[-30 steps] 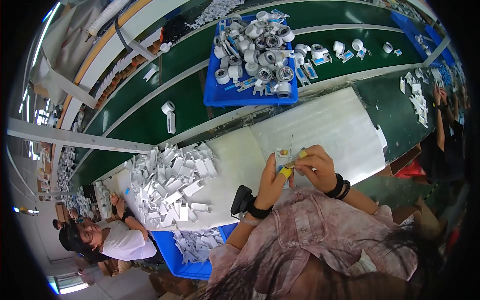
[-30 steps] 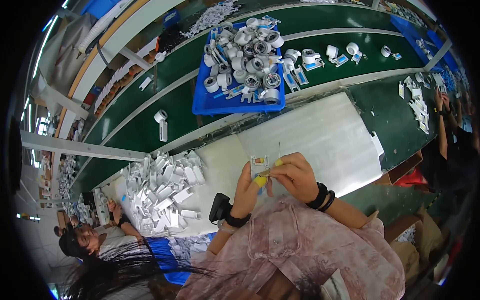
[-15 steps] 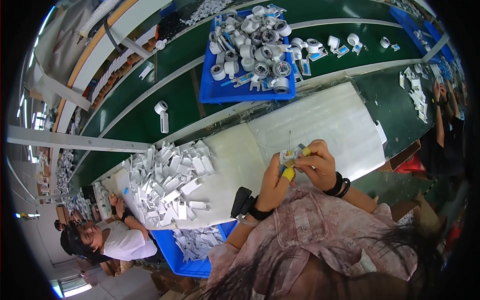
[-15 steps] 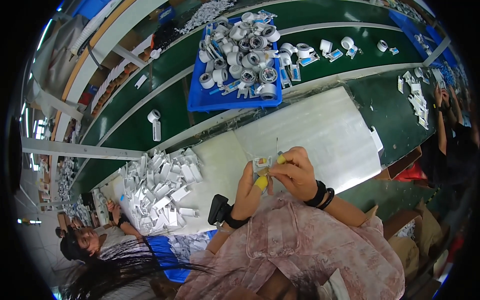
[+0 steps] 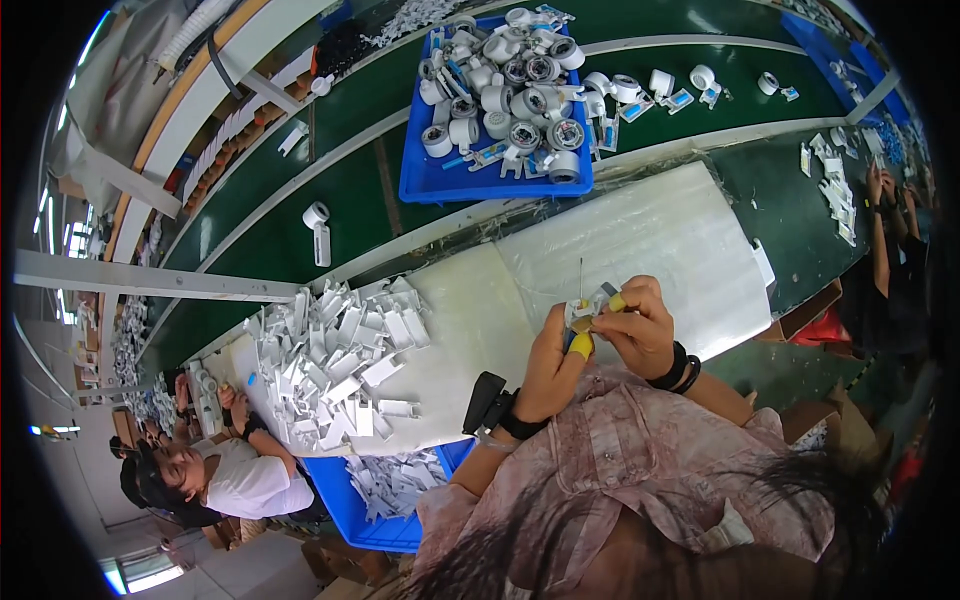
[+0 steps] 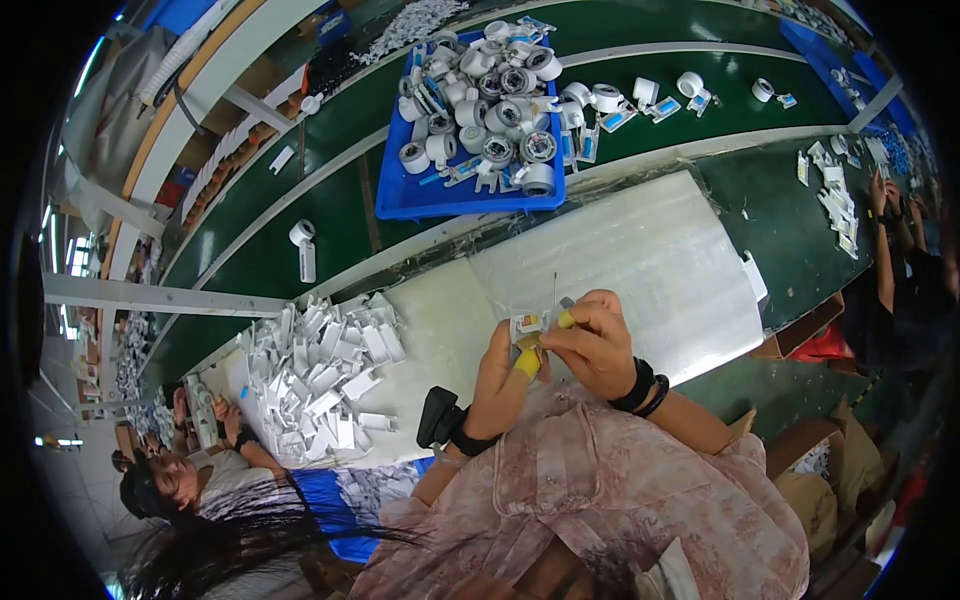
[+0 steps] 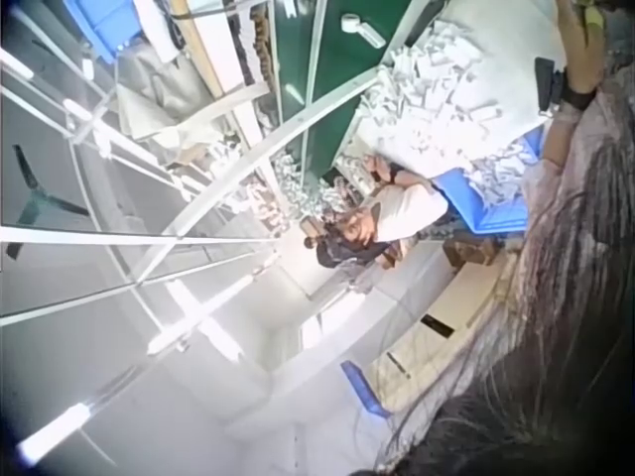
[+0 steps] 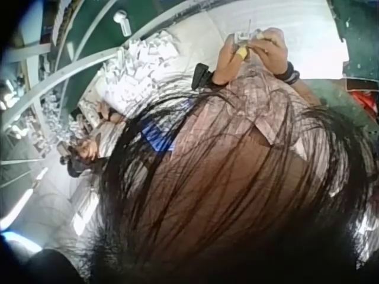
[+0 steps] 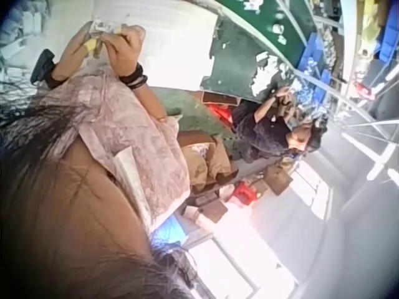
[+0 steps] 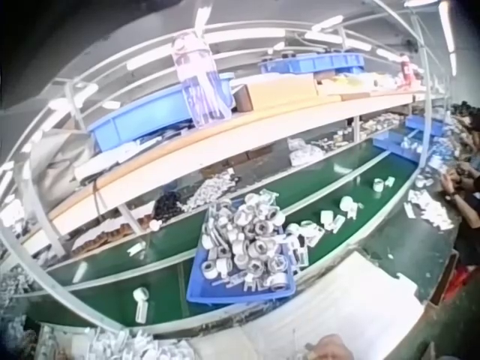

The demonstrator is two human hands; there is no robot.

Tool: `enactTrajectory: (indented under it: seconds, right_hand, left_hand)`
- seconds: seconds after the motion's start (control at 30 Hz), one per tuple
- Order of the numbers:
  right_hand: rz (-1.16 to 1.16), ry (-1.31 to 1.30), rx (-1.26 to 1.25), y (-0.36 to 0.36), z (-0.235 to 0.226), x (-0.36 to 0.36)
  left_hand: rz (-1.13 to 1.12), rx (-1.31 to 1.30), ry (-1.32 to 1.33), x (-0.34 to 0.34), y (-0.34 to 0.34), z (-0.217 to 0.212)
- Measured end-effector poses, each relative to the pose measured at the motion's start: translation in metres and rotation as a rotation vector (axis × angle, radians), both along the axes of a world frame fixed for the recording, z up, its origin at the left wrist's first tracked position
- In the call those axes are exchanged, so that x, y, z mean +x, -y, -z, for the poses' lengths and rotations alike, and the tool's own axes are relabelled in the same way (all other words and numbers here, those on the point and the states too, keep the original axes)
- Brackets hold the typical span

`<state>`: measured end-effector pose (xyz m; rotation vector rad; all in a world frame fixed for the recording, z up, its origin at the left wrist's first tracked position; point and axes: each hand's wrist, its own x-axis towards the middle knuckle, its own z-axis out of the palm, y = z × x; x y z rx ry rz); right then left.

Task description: The person assembles a handheld fan by connecting a motor and battery with wires, inserting them into a plastic housing, and snapping on a white cover. They repeat this process with a second fan before placing the completed units into a blue bin.

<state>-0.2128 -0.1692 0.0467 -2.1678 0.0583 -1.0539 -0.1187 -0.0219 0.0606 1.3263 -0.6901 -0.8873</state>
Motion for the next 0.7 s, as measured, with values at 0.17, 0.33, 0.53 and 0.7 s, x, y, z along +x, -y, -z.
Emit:
enactTrajectory:
  seconds: [0.17,0.33,0.53,0.7]
  right_hand:
    - [-0.001,0.007,-0.019,0.000,-0.003,0.000]
    - [-0.004,0.005,-0.014,0.001,-0.002,0.001]
    - [0.024,0.003,-0.081,-0.002,-0.005,-0.001]
    - [0.015,-0.029,-0.026,0.000,-0.006,-0.001]
  left_hand:
    - [0.008,0.053,0.012,0.000,0.000,-0.003]
    - [-0.004,0.062,0.027,0.000,0.001,-0.004]
    - [-0.023,0.027,0.069,0.000,0.000,0.002]
    - [-0.041,-0.104,0.012,-0.002,0.003,0.000]
